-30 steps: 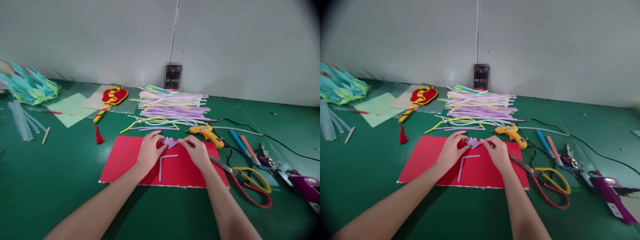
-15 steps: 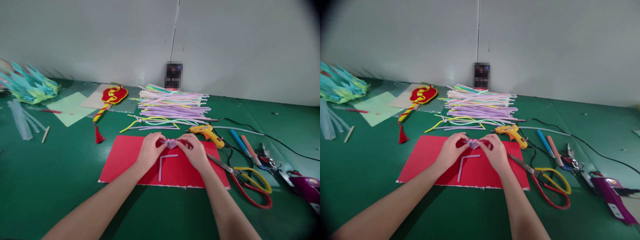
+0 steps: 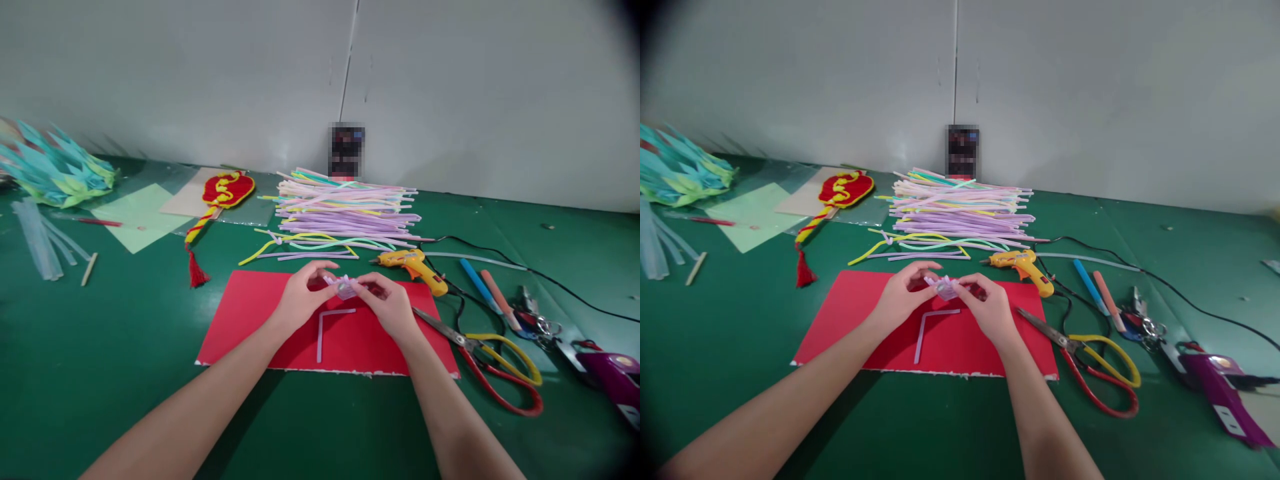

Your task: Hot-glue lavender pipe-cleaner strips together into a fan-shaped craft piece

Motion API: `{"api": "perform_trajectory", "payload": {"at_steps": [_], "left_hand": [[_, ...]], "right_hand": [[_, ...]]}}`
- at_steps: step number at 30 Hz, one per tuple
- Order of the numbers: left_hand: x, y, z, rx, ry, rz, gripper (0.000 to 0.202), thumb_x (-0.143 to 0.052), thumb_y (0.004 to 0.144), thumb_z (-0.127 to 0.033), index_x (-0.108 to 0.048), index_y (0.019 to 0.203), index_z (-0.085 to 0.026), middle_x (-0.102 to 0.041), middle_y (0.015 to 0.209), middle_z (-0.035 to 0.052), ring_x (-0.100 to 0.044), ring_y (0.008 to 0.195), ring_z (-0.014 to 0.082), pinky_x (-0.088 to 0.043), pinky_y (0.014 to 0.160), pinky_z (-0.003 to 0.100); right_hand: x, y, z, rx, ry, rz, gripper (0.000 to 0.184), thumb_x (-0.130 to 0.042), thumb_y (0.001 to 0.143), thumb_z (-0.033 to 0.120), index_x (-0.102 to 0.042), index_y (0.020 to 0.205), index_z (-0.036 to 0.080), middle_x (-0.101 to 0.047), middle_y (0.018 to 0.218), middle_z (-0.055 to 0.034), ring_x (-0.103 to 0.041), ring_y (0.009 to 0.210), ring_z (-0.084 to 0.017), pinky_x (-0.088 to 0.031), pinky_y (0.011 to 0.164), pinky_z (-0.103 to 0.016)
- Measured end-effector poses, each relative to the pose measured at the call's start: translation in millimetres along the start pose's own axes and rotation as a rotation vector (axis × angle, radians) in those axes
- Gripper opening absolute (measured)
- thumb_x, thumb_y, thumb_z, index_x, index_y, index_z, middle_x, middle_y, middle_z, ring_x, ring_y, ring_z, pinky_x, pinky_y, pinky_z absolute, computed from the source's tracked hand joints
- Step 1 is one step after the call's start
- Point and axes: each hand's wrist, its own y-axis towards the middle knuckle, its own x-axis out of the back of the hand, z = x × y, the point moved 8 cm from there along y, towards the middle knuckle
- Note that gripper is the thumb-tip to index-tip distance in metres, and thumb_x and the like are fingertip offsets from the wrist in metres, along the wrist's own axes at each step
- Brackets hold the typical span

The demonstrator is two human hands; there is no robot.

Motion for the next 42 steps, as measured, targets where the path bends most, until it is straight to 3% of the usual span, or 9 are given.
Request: {"api": "perform_trajectory", "payload": {"at_steps": [5,11,23,35,42], "left_hand": [[-1.0,-1.6,-1.7,0.017,0.104,0.032,0.014,-0.058,0.076,-0.030,-0.061,0.087,-0.022,-0.068,0.090,0.0016,-0.062,0.085,0.0177,-0.047,0.080,0.034],[-1.0,-1.7,0.9,0.033,0.084,0.034,0.012,-0.056,0.078,-0.029,-0.061,0.082,-0.019,-0.066,0.086,0.0015,-0.061,0.082,0.0168,-0.045,0.077,0.029],[-1.8,-1.6,1.5,0.039,0.058,0.040,0.009,-0.054,0.078,-0.024,-0.059,0.083,-0.020,-0.064,0.085,0.0007,-0.059,0.082,0.0154,-0.044,0.078,0.029],[-3.0,-1.6,-2.5,0.066,0.017,0.064,0.012,-0.054,0.078,-0.021,-0.061,0.088,-0.021,-0.066,0.088,0.0008,-0.061,0.082,0.0146,-0.046,0.077,0.027],[-6.1,-3.2,-3.2,0.064,0.047,0.096,0.012,-0.055,0.078,-0.024,-0.062,0.088,-0.022,-0.067,0.089,-0.0001,-0.060,0.085,0.0154,-0.044,0.078,0.028]], "right_hand": [[0.9,0.8,0.2,0.010,0.032,-0.005,0.026,-0.060,0.073,0.043,-0.063,0.078,0.019,-0.063,0.074,-0.0026,-0.054,0.065,-0.014,-0.043,0.060,-0.026],[-0.4,0.4,2.1,0.009,0.068,0.019,0.024,-0.059,0.076,0.041,-0.063,0.084,0.019,-0.064,0.082,-0.0037,-0.057,0.072,-0.016,-0.045,0.061,-0.025],[-1.4,0.3,1.4,0.036,0.009,0.035,0.020,-0.059,0.076,0.039,-0.063,0.079,0.019,-0.062,0.075,-0.0020,-0.056,0.067,-0.015,-0.045,0.061,-0.026],[-1.0,-1.4,6.3,0.014,0.038,0.033,0.019,-0.060,0.076,0.037,-0.064,0.085,0.021,-0.065,0.084,-0.0028,-0.058,0.074,-0.016,-0.046,0.064,-0.026],[-2.7,-1.5,8.6,0.058,0.029,0.045,0.014,-0.060,0.076,0.034,-0.064,0.077,0.021,-0.063,0.076,-0.0014,-0.058,0.073,-0.016,-0.046,0.067,-0.027]]}}
